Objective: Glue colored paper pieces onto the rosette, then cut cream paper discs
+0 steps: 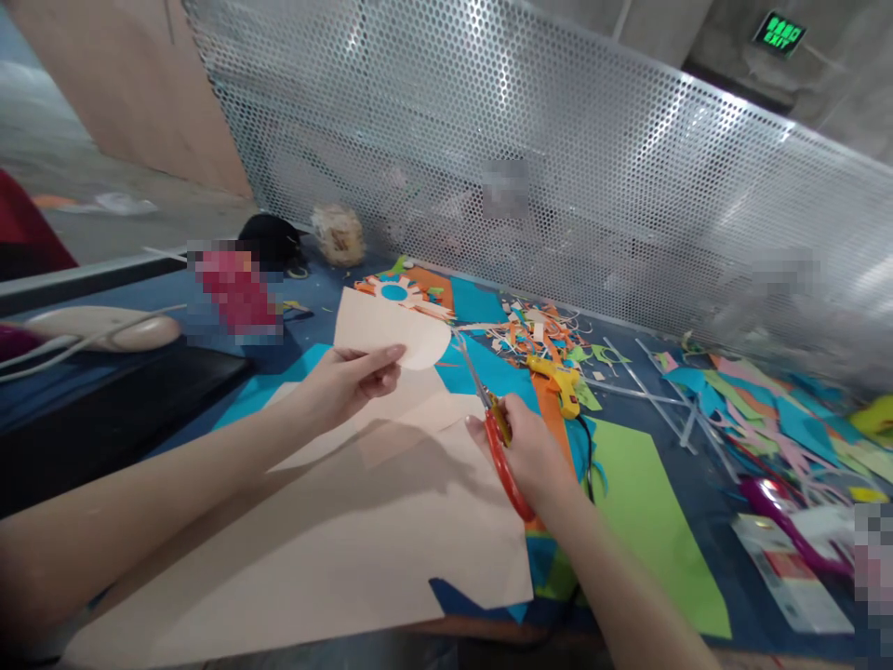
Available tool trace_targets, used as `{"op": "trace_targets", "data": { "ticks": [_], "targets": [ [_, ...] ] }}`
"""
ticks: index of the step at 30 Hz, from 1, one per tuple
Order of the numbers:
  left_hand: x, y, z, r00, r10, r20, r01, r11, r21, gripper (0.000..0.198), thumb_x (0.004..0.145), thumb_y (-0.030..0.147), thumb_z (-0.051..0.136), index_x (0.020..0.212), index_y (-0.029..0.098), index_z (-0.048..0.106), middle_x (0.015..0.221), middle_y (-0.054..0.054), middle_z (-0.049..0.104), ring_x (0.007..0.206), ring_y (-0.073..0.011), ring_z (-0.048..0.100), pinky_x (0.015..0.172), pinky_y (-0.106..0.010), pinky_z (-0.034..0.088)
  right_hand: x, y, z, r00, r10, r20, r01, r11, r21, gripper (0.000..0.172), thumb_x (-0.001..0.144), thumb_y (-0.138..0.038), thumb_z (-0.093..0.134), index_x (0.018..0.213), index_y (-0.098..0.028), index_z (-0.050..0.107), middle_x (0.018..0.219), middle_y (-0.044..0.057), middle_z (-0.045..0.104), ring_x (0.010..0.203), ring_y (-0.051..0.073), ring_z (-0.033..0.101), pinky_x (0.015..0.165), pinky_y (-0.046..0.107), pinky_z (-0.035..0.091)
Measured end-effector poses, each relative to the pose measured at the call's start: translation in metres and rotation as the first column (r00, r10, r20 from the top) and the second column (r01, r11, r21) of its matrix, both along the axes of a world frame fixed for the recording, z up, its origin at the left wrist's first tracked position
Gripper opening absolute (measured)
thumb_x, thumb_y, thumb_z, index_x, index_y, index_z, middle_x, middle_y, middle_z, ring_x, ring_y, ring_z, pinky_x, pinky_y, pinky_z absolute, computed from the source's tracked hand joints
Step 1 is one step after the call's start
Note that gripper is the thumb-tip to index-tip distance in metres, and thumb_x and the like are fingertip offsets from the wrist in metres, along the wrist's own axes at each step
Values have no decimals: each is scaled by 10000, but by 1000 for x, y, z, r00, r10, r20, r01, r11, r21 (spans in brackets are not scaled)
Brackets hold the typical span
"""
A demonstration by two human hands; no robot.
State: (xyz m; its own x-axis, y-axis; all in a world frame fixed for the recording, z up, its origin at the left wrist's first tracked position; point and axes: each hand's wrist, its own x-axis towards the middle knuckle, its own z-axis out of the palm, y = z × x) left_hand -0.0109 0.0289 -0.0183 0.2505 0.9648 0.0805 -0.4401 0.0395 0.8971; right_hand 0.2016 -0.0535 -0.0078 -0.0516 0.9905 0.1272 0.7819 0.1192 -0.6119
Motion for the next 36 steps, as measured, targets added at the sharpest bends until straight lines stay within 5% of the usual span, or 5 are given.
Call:
{"op": "trace_targets", "data": {
  "ticks": [8,16,23,31,36],
  "targets": [
    [5,-6,-2,995,93,31,-91,993,-78,262,524,332,814,572,119,669,417,-6,553,394,-60,414,398,-213,301,-7,-5,0,995,37,96,-31,998,-55,219,831,-426,468,907,-222,441,880,51,630,782,209,597,643,295,411],
    [9,-18,-2,998,-55,-12,54,998,-45,187,586,299,749,642,128,695,624,-77,669,591,-161,596,482,-242,402,-2,1,-7,1000,-15,-3,15,1000,9,218,819,-429,469,785,-219,423,715,7,570,611,155,538,542,253,397],
    [-4,-6,14,989,148,1,-147,986,-74,207,501,259,774,644,164,658,617,7,637,540,-107,559,478,-194,427,-1,1,-6,1000,1,-9,-1,999,37,212,830,-420,463,778,-219,417,677,-15,530,581,134,493,536,246,382],
    [-12,-2,6,875,-152,-460,255,952,169,206,619,327,736,544,163,638,494,6,545,450,-93,467,421,-191,360,0,3,-6,998,-10,-59,10,1000,-10,285,819,-496,461,766,-221,411,621,-40,459,513,122,456,479,242,370],
    [-7,0,6,949,-44,-314,99,982,160,230,621,350,745,615,167,606,445,55,458,404,-72,427,421,-202,407,0,3,-8,998,16,-54,-16,1000,5,218,820,-432,483,808,-217,450,705,-10,546,604,143,521,559,263,419]
  ]
}}
